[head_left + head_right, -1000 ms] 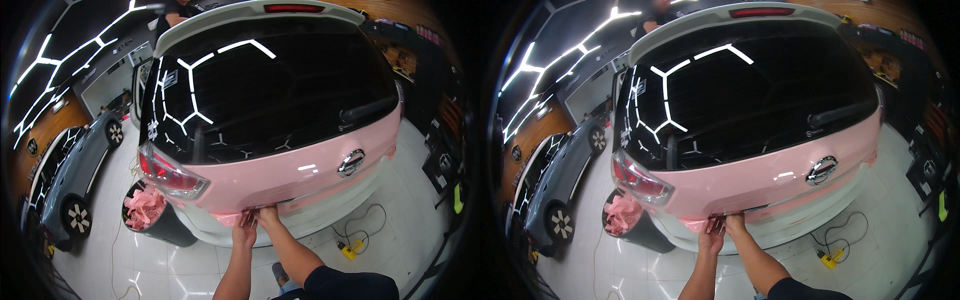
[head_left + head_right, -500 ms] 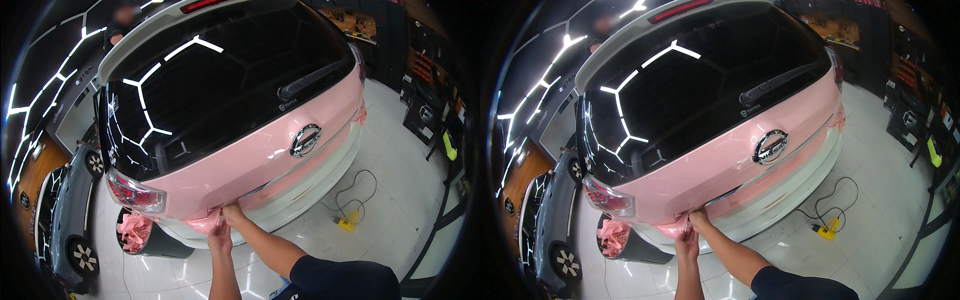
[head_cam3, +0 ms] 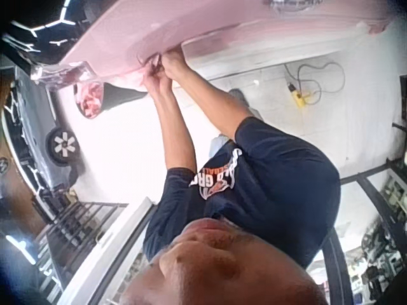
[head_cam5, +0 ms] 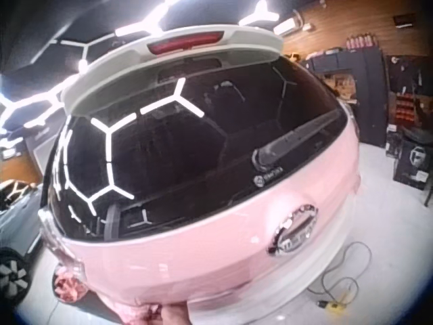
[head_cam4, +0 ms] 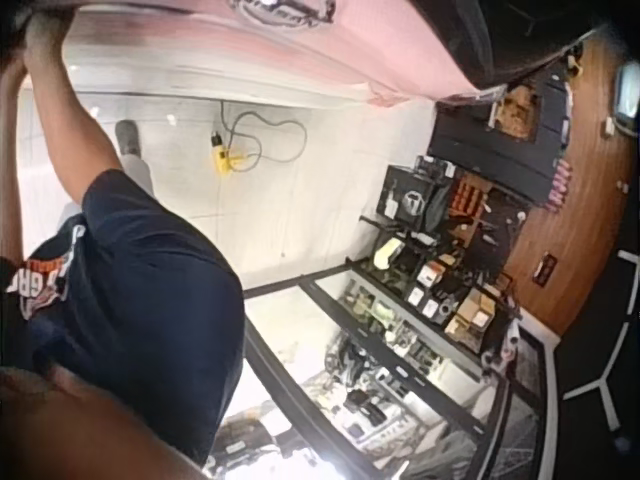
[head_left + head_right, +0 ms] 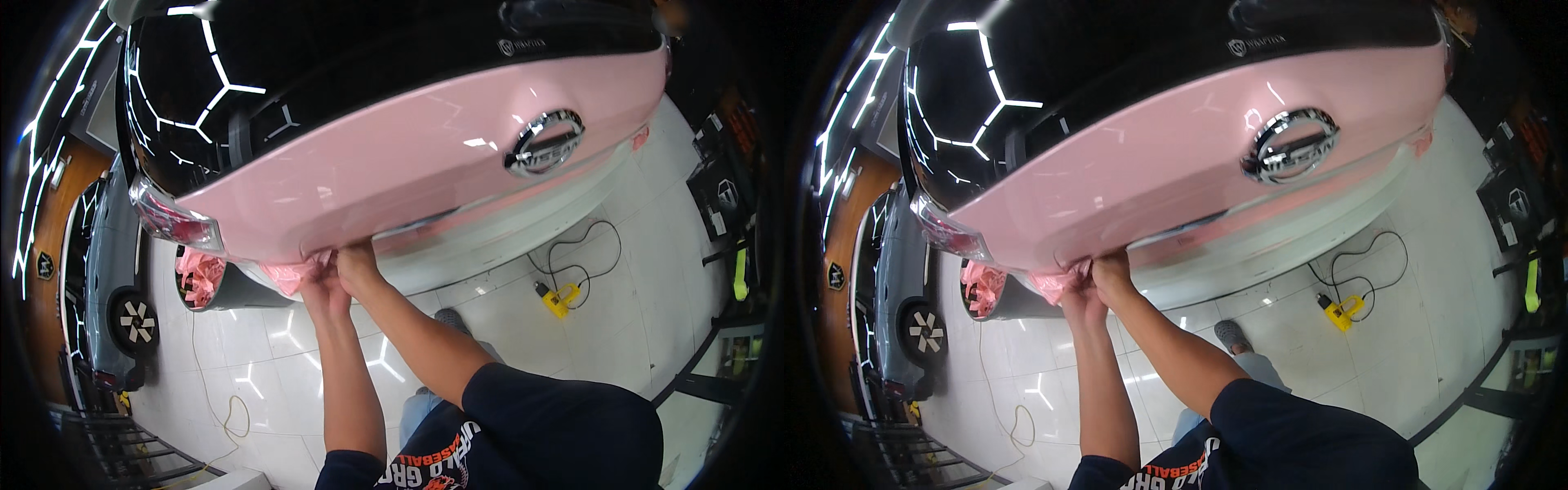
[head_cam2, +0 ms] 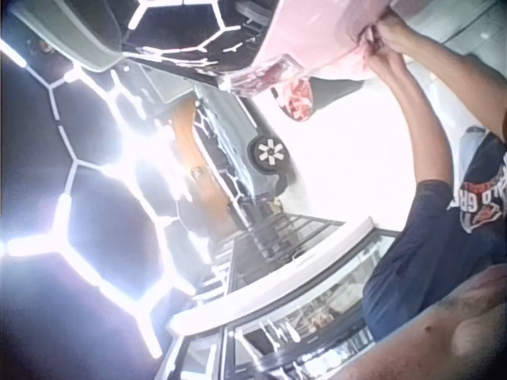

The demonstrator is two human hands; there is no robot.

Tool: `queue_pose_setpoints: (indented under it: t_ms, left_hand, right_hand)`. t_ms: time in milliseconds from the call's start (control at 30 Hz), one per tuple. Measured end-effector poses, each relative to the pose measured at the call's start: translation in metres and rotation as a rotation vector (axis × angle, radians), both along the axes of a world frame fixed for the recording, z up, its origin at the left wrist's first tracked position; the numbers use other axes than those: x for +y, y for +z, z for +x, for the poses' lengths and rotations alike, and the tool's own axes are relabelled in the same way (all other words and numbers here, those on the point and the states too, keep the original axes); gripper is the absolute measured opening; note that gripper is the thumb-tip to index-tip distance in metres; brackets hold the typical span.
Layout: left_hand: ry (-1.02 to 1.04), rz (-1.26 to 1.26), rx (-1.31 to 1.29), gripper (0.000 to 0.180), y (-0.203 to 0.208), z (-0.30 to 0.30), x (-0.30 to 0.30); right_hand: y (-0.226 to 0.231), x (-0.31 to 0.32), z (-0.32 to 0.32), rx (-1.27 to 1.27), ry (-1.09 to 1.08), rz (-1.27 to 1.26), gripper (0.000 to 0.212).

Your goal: The person uses a yellow heat gun to warm a pink vinyl wrap on the rear bumper of a white car. They then peel the softened wrap off the surface by hand, removing it in strips and placing the debris into a nearby trash bin.

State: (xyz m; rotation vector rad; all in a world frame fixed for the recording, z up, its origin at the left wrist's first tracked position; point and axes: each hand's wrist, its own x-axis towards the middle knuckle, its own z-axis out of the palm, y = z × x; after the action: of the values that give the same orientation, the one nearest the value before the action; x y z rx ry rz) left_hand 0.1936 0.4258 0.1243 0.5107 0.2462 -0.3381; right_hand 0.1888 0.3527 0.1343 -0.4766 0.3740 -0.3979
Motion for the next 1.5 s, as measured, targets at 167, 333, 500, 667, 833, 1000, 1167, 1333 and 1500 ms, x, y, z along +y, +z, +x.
queue_pose_setpoints:
  t_ms: [167, 333, 500, 667, 833, 1000, 1167, 1333, 1500]
  left_hand:
    - [-0.01, 0.024, -0.021, 0.029, -0.004, -0.023, 0.022]
    - [-0.153, 0.202, -0.044, 0.032, 0.012, -0.028, 0.047]
    - [-0.043, 0.088, -0.028, 0.043, 0.033, -0.012, 0.051]
    - [0.096, 0.166, 0.243, 0.05, 0.033, 0.009, 0.041]
    - [0.177, 0.337, 0.242, 0.041, 0.026, 0.018, 0.05]
    - [0.061, 0.337, 0.05, 0.045, 0.015, 0.032, 0.082]
    - [-0.283, 0.298, 0.078, 0.035, 0.066, 0.001, 0.091]
    - [-0.642, 0.175, 0.01, 0.033, 0.024, 0.058, 0.107]
    - [-0.489, 0.62, -0.192, 0.029, 0.026, 0.048, 0.089]
  right_hand:
    - [-0.01, 0.016, -0.042, -0.143, 0.155, 0.099, 0.008]
    - [-0.019, 0.02, -0.05, -0.161, 0.128, -0.141, 0.014]
    - [-0.002, -0.001, -0.056, -0.101, 0.314, -0.327, 0.023]
    - [0.008, -0.019, -0.025, 0.103, 0.483, -1.15, 0.033]
    - [0.01, -0.007, -0.048, -0.056, 0.223, -1.601, 0.036]
    - [0.037, 0.011, -0.052, 0.011, 0.29, -1.48, 0.034]
    - [0.027, 0.018, -0.061, 0.038, 0.342, -1.394, 0.033]
    - [0.007, 0.033, -0.061, 0.119, 0.469, -1.041, 0.032]
    - [0.041, 0.059, -0.046, 0.167, 0.354, -0.41, 0.026]
